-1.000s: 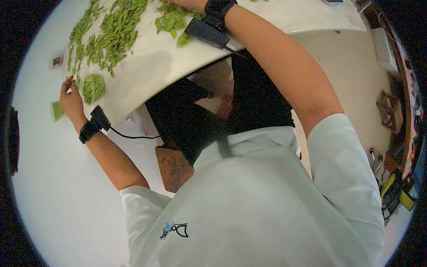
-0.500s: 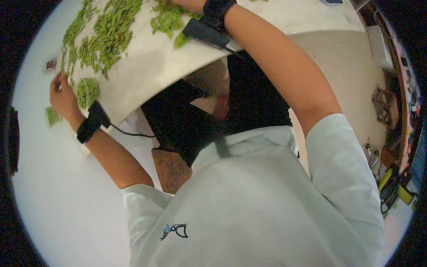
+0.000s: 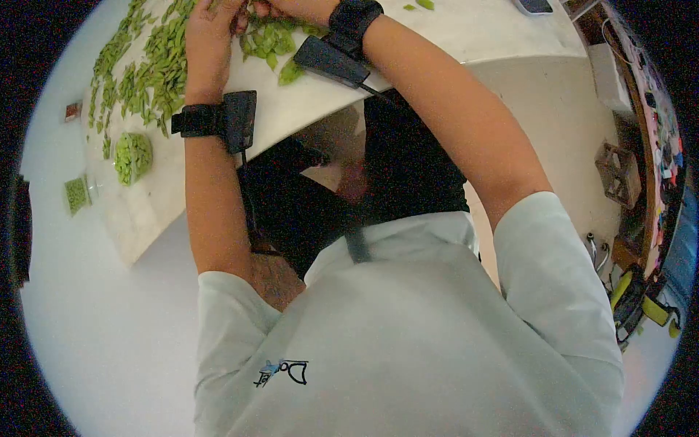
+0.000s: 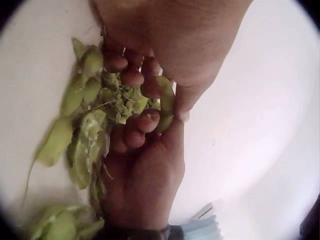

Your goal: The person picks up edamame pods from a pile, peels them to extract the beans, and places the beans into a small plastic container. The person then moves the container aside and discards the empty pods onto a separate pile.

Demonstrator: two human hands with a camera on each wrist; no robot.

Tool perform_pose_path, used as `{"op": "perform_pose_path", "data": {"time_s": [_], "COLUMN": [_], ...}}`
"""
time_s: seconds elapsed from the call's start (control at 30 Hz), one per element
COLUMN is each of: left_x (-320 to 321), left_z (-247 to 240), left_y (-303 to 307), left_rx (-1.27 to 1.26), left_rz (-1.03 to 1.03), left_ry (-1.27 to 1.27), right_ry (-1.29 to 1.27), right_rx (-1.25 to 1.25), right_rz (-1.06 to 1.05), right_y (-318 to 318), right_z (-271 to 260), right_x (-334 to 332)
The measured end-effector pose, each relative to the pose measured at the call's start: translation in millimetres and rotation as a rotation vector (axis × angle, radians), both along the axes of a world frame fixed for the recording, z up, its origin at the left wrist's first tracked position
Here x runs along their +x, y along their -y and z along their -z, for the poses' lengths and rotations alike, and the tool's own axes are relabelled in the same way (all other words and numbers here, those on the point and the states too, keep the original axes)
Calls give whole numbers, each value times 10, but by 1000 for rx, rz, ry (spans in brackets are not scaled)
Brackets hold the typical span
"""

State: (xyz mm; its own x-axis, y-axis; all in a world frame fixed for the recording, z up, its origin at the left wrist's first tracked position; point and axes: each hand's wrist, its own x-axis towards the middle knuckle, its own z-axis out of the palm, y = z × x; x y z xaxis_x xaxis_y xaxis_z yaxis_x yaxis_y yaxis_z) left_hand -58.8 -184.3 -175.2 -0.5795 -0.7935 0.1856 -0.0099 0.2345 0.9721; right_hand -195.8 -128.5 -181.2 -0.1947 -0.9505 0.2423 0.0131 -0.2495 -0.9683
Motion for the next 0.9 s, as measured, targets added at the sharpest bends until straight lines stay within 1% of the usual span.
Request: {"op": "perform_pose_path", "data": {"time_s": [0.1, 0.2, 0.23, 0.33, 0.37, 0.43, 0.47, 0.53, 0.57, 0.63, 0.67, 0.77, 0.9], "left_x": [32, 41, 38, -4, 5, 14, 39, 104, 108, 94, 90, 80, 75], "left_z": [44, 0, 2, 193, 246, 229, 246, 117, 88, 49, 40, 31, -7], "left_y": [26, -90, -85, 44, 99, 124, 114, -14, -43, -93, -110, -133, -125], "left_rx": [-8, 11, -2, -259, -376, -608, -520, -344, -347, -354, -346, -324, -269], "left_rz": [66, 118, 86, 67, 25, -58, -42, -10, -8, -6, 13, 63, 73], "left_ry": [-132, -196, -193, -274, -233, -152, -79, 63, 79, 112, 86, 38, 65], "right_ry": [-78, 3, 5, -56, -56, -48, -43, -32, -26, -99, -134, -34, -26], "right_rx": [-32, -11, -6, 32, -11, 0, 6, 11, 13, -8, -18, -50, -14], "right_rz": [12, -13, -11, 68, 66, 72, 77, 97, 107, 147, 167, 178, 194], "right_y": [-11, -40, -48, -77, -40, -35, -38, -36, -33, -13, 1, 33, 16], "right_z": [-44, -59, -83, -115, -49, -41, -29, -41, -46, -17, 2, 29, -48], "right_x": [28, 49, 45, 82, 63, 50, 49, 58, 62, 51, 47, 79, 89]}}
